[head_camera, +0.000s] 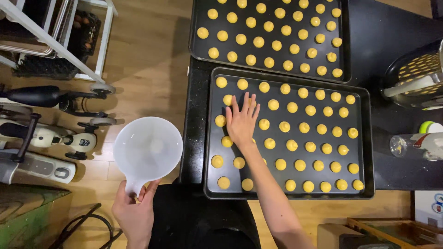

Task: Smoothing the tops of piped cookie dough pieces with wet fingers and placing the baking trays into an industrial oven.

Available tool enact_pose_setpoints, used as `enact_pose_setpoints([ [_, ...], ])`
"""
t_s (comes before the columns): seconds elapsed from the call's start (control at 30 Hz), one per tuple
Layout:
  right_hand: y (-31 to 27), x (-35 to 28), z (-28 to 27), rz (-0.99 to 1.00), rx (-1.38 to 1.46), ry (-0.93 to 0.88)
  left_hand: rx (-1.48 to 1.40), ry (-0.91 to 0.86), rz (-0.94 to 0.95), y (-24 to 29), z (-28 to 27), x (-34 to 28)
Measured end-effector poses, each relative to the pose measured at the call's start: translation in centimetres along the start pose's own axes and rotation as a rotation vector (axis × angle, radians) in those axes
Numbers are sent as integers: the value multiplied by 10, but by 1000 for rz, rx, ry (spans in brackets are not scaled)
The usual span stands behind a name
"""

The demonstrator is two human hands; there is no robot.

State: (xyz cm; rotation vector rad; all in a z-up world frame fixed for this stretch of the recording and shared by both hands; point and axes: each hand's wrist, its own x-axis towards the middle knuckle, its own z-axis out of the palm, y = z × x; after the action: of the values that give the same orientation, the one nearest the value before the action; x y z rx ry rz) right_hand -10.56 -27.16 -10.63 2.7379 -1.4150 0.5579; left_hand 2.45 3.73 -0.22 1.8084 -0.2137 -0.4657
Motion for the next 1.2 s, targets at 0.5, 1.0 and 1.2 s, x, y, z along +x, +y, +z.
enact_pose_setpoints([
  [0.5, -57, -70, -32, 58, 92, -13, 64, -45, 55, 0, -1, 5],
  [1.0, -91, -79, -130, 182, 448, 22, 187, -93, -14, -2, -9, -5],
  [1.2, -131, -83, -183, -266, 516, -88, 215, -216, 72, -21, -4, -9],
])
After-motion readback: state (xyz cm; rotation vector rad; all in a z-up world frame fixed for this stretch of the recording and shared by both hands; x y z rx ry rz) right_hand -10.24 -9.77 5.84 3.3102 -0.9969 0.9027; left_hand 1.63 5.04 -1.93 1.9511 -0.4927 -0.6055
